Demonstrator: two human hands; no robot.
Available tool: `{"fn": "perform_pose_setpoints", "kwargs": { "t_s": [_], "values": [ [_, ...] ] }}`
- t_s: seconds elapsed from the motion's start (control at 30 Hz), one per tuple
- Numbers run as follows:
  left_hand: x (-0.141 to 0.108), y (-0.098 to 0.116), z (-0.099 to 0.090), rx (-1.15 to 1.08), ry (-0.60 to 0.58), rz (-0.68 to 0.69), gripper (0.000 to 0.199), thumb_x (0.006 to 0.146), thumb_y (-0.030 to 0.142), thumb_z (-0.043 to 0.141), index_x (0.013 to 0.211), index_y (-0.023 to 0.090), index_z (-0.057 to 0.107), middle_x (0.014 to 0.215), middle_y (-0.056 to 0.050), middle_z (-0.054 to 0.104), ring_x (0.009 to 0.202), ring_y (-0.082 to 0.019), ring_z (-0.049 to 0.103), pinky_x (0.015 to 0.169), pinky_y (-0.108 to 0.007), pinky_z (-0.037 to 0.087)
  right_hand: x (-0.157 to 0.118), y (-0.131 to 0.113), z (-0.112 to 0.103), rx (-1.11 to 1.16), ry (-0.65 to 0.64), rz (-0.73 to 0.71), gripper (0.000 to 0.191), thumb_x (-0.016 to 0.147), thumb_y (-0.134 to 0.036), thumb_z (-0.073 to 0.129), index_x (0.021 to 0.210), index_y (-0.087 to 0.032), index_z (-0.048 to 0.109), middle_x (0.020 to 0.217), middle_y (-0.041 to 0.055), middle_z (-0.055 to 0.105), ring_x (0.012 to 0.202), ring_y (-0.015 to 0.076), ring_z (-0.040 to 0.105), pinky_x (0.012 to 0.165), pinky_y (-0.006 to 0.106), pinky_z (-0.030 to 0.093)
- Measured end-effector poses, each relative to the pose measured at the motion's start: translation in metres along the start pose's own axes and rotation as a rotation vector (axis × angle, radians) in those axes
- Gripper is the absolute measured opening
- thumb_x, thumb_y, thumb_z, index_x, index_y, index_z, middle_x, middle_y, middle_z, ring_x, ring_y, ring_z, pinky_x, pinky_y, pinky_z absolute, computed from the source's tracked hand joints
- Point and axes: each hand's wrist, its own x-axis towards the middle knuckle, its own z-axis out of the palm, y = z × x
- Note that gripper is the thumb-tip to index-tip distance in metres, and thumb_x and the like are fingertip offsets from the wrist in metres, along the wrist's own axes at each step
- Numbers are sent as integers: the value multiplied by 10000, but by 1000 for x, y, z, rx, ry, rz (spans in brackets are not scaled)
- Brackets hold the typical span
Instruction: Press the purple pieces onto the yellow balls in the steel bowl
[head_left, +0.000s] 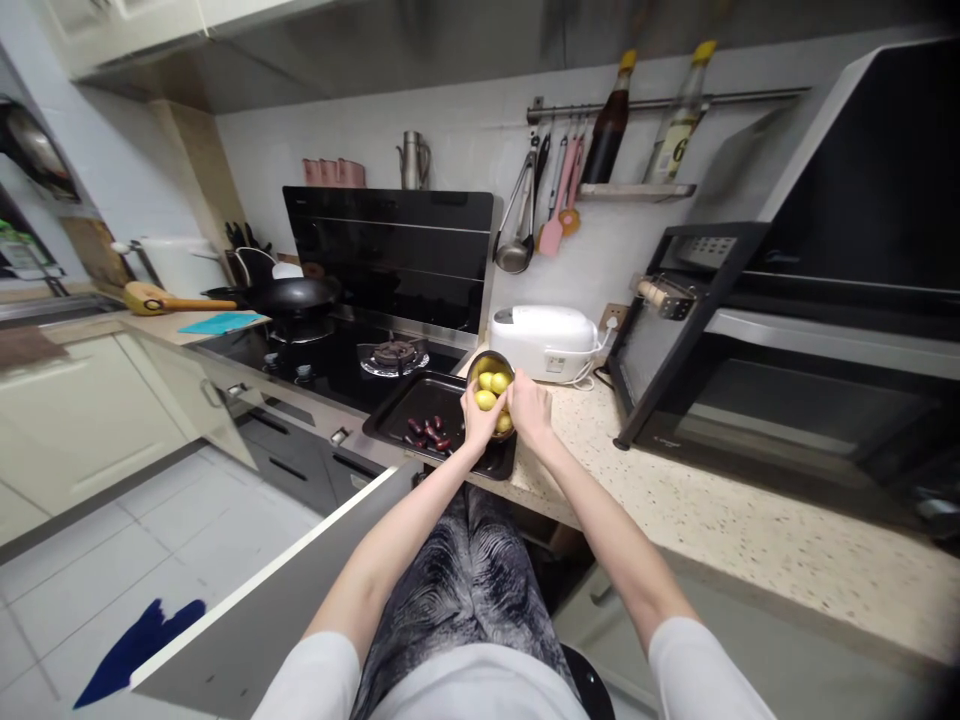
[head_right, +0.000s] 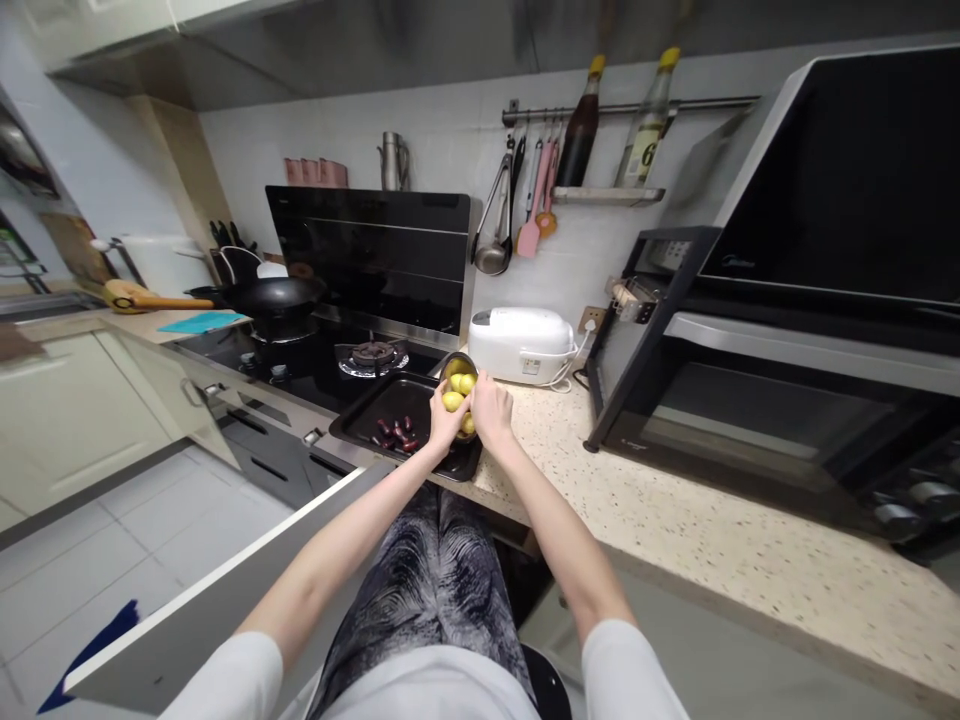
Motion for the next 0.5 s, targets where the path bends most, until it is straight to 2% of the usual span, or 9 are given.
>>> {"fn": "perform_pose_setpoints", "kwargs": {
  "t_s": [0.1,0.27,0.4,0.5],
  "values": [
    [4,-4,2,-42,82,-88,710,824,398,827,1427,240,489,1447,-139,537,1362,-270,561,1165,-365,442,7,-6,1,-30,8,-52,248,1061,-167,360,1222,-127,545,1136,189,722,1011,247,741,797,276,512],
    [8,-6,2,-65,156,-108,754,788,319,856,1425,220,464,1400,-147,568,1326,-270,593,1144,-384,462,14,-18,-1,-83,28,-141,252,1023,-90,380,1205,-126,551,1091,172,718,959,234,756,761,263,542],
    [10,-10,1,-68,210,-133,792,778,236,845,1447,211,421,1401,-178,553,1315,-280,605,1126,-400,475,11,-33,0,-119,52,-227,346,1006,-60,378,1313,-103,530,1091,179,701,902,221,764,730,256,564],
    [12,-17,1,-56,220,-155,717,811,223,800,1432,215,442,1353,-178,579,1274,-292,635,1080,-412,508,6,-42,4,-133,58,-291,426,1009,-73,388,1420,-112,492,1148,193,679,901,220,765,734,260,580]
  ]
}}
